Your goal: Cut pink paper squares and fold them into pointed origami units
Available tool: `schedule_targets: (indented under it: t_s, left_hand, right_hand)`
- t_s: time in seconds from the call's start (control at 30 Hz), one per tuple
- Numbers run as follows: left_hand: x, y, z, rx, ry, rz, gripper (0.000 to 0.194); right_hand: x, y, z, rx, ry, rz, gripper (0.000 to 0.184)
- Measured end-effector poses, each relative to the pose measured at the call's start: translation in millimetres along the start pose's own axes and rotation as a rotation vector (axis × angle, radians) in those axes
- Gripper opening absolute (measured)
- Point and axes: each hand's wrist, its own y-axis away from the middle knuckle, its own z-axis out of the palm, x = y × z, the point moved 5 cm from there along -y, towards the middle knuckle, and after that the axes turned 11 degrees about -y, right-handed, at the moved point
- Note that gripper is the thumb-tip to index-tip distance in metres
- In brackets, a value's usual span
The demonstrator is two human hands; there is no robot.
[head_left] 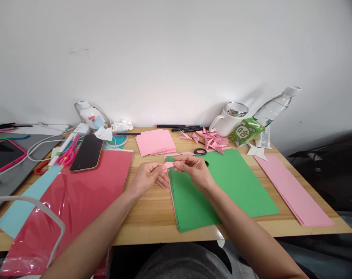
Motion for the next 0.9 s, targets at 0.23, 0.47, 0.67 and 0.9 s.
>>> schedule_targets:
  t_s: [0.23,0.47,0.67,0.9]
  left_hand:
    - [-2,-5,-7.0,0.045,-0.106,0.055,0.038]
    - [8,-5,-42.5,0.622,-0.946,0.464,0.014]
    - [-13,-18,-40.5,0.493,-1.267,0.370,0.021]
    - [-19,-22,-45.1,0.537,-1.178,0.454,0.031]
  right_hand:
    - [-2,-4,0,-0.009,0.125,-0.066,0.028]
    - [-18,-9,-50,0.543,-0.096,-0.412,0.031]
    - [-9,-15,-65,0.635,-0.313,-0.401,0.036]
    - [2,-14,-42,0.407,-0.175,-0.210,0.030]
